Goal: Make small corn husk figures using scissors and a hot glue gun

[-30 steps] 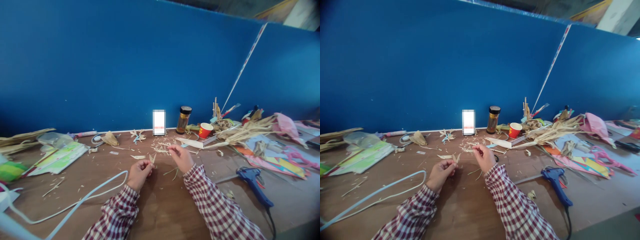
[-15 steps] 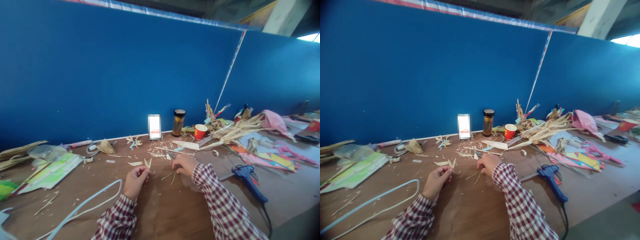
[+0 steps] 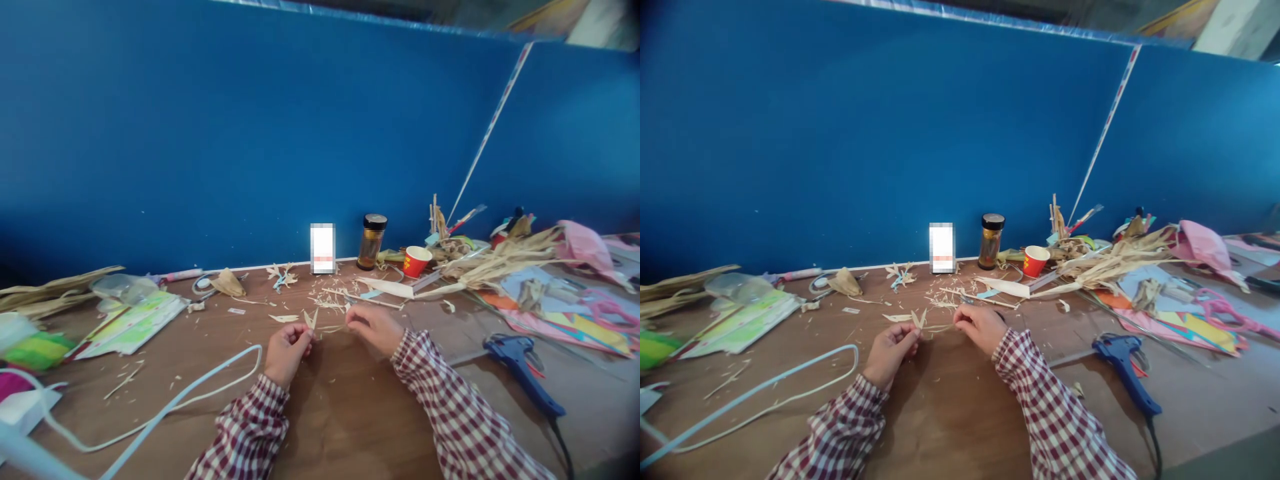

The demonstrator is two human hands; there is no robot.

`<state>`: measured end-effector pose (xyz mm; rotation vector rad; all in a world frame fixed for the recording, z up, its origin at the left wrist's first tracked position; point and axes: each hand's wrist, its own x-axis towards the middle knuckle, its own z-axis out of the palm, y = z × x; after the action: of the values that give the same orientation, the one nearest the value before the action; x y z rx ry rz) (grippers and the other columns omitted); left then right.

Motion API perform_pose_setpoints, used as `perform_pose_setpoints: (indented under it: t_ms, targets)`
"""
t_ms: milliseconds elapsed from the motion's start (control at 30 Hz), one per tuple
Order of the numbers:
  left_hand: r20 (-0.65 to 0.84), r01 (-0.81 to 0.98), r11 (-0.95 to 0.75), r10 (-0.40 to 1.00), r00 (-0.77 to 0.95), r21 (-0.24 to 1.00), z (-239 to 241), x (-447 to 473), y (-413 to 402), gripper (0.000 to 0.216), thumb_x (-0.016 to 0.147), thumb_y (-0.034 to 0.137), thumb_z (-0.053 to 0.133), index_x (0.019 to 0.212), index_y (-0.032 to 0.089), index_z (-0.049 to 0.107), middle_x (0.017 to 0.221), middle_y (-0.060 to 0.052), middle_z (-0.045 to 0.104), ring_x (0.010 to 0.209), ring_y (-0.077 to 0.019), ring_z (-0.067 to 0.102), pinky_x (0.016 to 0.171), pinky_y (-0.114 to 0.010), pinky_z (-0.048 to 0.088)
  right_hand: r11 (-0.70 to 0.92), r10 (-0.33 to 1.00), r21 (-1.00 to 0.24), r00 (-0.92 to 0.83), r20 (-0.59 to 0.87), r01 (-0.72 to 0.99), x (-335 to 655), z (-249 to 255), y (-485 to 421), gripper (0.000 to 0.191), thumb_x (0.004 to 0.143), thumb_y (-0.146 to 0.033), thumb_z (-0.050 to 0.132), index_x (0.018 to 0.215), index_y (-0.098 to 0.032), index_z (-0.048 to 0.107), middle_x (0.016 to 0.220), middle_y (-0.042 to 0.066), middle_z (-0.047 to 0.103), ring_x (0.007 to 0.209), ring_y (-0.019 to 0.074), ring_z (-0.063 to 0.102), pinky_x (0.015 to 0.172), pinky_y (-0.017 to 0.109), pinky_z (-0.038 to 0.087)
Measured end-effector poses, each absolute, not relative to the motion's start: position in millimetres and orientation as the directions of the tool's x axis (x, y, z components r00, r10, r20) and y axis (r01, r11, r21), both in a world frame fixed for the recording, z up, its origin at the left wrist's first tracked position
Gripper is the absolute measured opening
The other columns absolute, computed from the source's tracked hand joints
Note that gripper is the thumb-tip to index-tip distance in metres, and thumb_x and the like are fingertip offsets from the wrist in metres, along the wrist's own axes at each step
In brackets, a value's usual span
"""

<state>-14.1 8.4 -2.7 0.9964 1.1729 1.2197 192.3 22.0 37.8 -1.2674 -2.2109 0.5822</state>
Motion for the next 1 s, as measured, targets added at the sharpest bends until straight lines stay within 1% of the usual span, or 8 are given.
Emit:
perform_pose_setpoints:
  t_ms: [100, 200, 367, 500, 600, 733, 867, 1000]
  targets:
    - [-0.130, -0.178, 0.122, 0.991, -0.036, 0.976, -2.7, -13.9, 8.4, 0.026, 0.056, 0.034, 0.069, 0.067, 0.012, 0.059, 0.051, 0.001, 0.058, 0.043, -0.0064, 0.048, 0.043, -0.017, 0.038, 0.437, 0.875, -0.707, -0.446, 0.189, 0.556, 183.0, 38.3, 18.8, 0.010, 0.078, -0.022, 0.049, 0.078, -0.017, 0.058, 0.070, 0.000, 0.060, 0.061, 0.0109, 0.051, 0.056, 0.022, 0.039]
    - [-0.149, -0.193, 0.138, 0.988, -0.046, 0.971, -2.1, -13.9, 8.4, 0.027, 0.055, 0.033, 0.070, 0.068, 0.012, 0.060, 0.048, 0.003, 0.056, 0.043, -0.0070, 0.048, 0.044, -0.018, 0.039, 0.418, 0.869, -0.760, -0.463, 0.174, 0.498, 178.3, 36.5, 17.2, 0.010, 0.076, -0.021, 0.051, 0.077, -0.017, 0.060, 0.071, 0.000, 0.060, 0.062, 0.0107, 0.052, 0.058, 0.021, 0.040]
    - [-0.148, -0.212, 0.139, 0.989, -0.029, 0.967, 1.4, -15.1, 8.6, 0.025, 0.057, 0.032, 0.070, 0.068, 0.012, 0.059, 0.050, 0.003, 0.056, 0.043, -0.0065, 0.046, 0.043, -0.018, 0.036, 0.375, 0.866, -0.830, -0.476, 0.155, 0.412, 183.3, 38.5, 17.5, 0.010, 0.076, -0.023, 0.053, 0.078, -0.016, 0.060, 0.072, 0.001, 0.059, 0.063, 0.0107, 0.051, 0.059, 0.022, 0.040]
    - [-0.196, -0.254, 0.174, 0.978, -0.065, 0.951, 5.8, -17.0, 8.6, 0.026, 0.056, 0.031, 0.070, 0.069, 0.012, 0.060, 0.061, 0.000, 0.061, 0.046, -0.0055, 0.048, 0.045, -0.017, 0.038, 0.311, 0.861, -0.914, -0.485, 0.155, 0.261, 189.1, 43.9, 17.6, 0.013, 0.076, -0.027, 0.053, 0.082, -0.016, 0.057, 0.072, 0.000, 0.056, 0.061, 0.0099, 0.048, 0.056, 0.022, 0.039]
    - [-0.212, -0.255, 0.184, 0.973, -0.088, 0.949, 6.3, -16.8, 8.6, 0.027, 0.054, 0.031, 0.071, 0.070, 0.012, 0.060, 0.063, -0.001, 0.062, 0.046, -0.0058, 0.049, 0.045, -0.017, 0.039, 0.284, 0.870, -0.940, -0.464, 0.168, 0.191, 187.4, 42.7, 18.0, 0.012, 0.075, -0.025, 0.054, 0.081, -0.015, 0.054, 0.070, 0.000, 0.053, 0.059, 0.0090, 0.046, 0.054, 0.021, 0.038]
    - [-0.170, -0.232, 0.153, 0.984, -0.053, 0.961, 2.6, -14.0, 8.3, 0.028, 0.055, 0.032, 0.071, 0.070, 0.012, 0.059, 0.060, -0.001, 0.062, 0.045, -0.0060, 0.048, 0.044, -0.017, 0.039, 0.286, 0.862, -0.929, -0.487, 0.142, 0.234, 177.4, 32.7, 17.2, 0.008, 0.074, -0.021, 0.052, 0.077, -0.014, 0.055, 0.068, -0.001, 0.053, 0.058, 0.0088, 0.046, 0.054, 0.021, 0.038]
    - [-0.131, -0.153, 0.127, 0.991, -0.015, 0.980, -0.3, -11.7, 7.6, 0.026, 0.058, 0.034, 0.068, 0.070, 0.013, 0.059, 0.059, 0.000, 0.062, 0.046, -0.0070, 0.050, 0.045, -0.018, 0.039, 0.342, 0.827, -0.879, -0.550, 0.114, 0.332, 165.6, 22.4, 13.7, 0.010, 0.075, -0.019, 0.050, 0.079, -0.015, 0.059, 0.069, 0.000, 0.057, 0.059, 0.0093, 0.049, 0.057, 0.021, 0.040]
    - [-0.069, -0.055, 0.069, 0.998, 0.001, 0.996, -1.0, -11.0, 7.0, 0.026, 0.058, 0.037, 0.067, 0.070, 0.014, 0.060, 0.052, 0.002, 0.058, 0.045, -0.0085, 0.049, 0.041, -0.017, 0.036, 0.343, 0.868, -0.860, -0.478, 0.136, 0.377, 150.1, 14.2, 9.6, 0.010, 0.074, -0.016, 0.051, 0.079, -0.016, 0.059, 0.067, 0.000, 0.057, 0.059, 0.0098, 0.049, 0.056, 0.022, 0.040]
